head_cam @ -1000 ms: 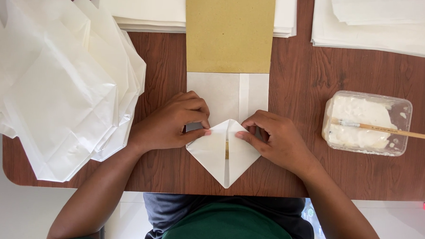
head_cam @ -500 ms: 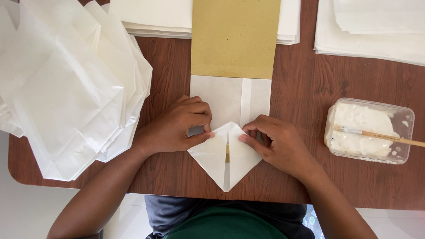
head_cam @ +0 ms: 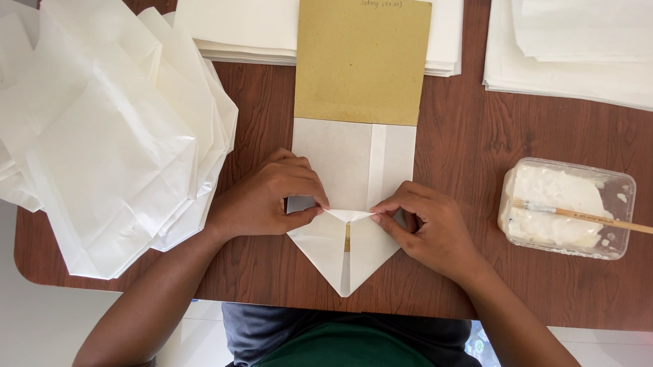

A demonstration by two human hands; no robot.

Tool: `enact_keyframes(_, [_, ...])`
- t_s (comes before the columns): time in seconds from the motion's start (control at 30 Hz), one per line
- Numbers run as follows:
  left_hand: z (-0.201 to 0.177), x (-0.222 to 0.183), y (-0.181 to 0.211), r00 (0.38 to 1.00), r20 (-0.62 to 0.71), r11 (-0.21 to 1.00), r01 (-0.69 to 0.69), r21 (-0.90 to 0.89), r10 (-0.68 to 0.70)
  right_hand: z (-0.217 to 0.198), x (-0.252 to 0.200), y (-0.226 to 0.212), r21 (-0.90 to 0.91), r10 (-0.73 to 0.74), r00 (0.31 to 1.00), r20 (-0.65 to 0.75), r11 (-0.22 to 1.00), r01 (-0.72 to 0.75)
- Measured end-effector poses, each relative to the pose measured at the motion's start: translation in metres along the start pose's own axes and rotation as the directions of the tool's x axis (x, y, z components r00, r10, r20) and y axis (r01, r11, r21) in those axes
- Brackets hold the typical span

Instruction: The person is manually assembling a bag by folding white sheets and applying glue with a brush to the seams.

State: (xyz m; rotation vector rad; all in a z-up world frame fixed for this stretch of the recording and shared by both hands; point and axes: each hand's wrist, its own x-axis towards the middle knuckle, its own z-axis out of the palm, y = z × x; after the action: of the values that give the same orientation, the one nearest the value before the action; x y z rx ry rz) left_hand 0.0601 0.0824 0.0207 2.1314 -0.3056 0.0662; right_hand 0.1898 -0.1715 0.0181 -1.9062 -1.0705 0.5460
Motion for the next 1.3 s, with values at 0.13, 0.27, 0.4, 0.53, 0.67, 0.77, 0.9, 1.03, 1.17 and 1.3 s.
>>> enact_keyframes(0.13, [0.000, 0.000, -0.002, 1.000, 0.019, 1.000, -0.004, 0.000, 0.004, -0.002, 0.000, 0.003, 0.025, -0.001, 1.000, 0.027, 1.000, 0.000])
enact_keyframes(0.27, [-0.003, 0.000, 0.000, 0.999, 0.036, 1.000, -0.015, -0.015, 0.016, -0.007, 0.003, -0.006, 0.061, -0.024, 0.997, 0.067, 0.998, 0.020])
enact_keyframes(0.4, [-0.005, 0.000, 0.000, 0.998, 0.065, 0.999, -0.023, -0.038, 0.026, -0.009, 0.003, -0.005, 0.089, -0.051, 0.996, 0.076, 0.995, 0.044])
enact_keyframes(0.53, [-0.002, -0.001, 0.002, 0.998, 0.056, 0.999, -0.017, -0.050, 0.020, -0.011, 0.003, -0.006, 0.097, -0.056, 0.994, 0.094, 0.994, 0.047])
enact_keyframes(0.67, [0.001, 0.000, 0.002, 0.998, 0.040, 0.996, 0.054, -0.065, -0.051, -0.012, 0.002, -0.008, 0.113, -0.058, 0.993, 0.103, 0.993, 0.046])
enact_keyframes(0.77, [0.002, 0.000, 0.000, 0.995, 0.050, 0.994, 0.090, -0.065, -0.087, -0.012, 0.002, -0.011, 0.134, -0.067, 0.991, 0.113, 0.990, 0.052])
enact_keyframes(0.9, [0.001, 0.000, -0.002, 0.993, 0.061, 0.991, 0.106, -0.085, -0.101, -0.013, 0.003, -0.011, 0.154, -0.077, 0.989, 0.128, 0.986, 0.057])
enact_keyframes(1.03, [0.003, -0.002, -0.001, 0.991, 0.077, 0.991, 0.114, -0.072, -0.109, -0.008, 0.002, -0.009, 0.177, -0.060, 0.987, 0.151, 0.984, 0.033])
enact_keyframes(1.17, [0.002, 0.001, -0.007, 0.993, 0.066, 0.986, 0.106, -0.125, -0.098, -0.004, 0.011, -0.016, 0.057, 0.186, 0.973, 0.137, 0.979, -0.195])
enact_keyframes(1.3, [-0.003, -0.002, -0.013, 0.989, 0.112, 0.973, 0.122, -0.196, -0.101, -0.009, 0.015, -0.012, 0.111, 0.241, 0.954, 0.177, 0.958, -0.263])
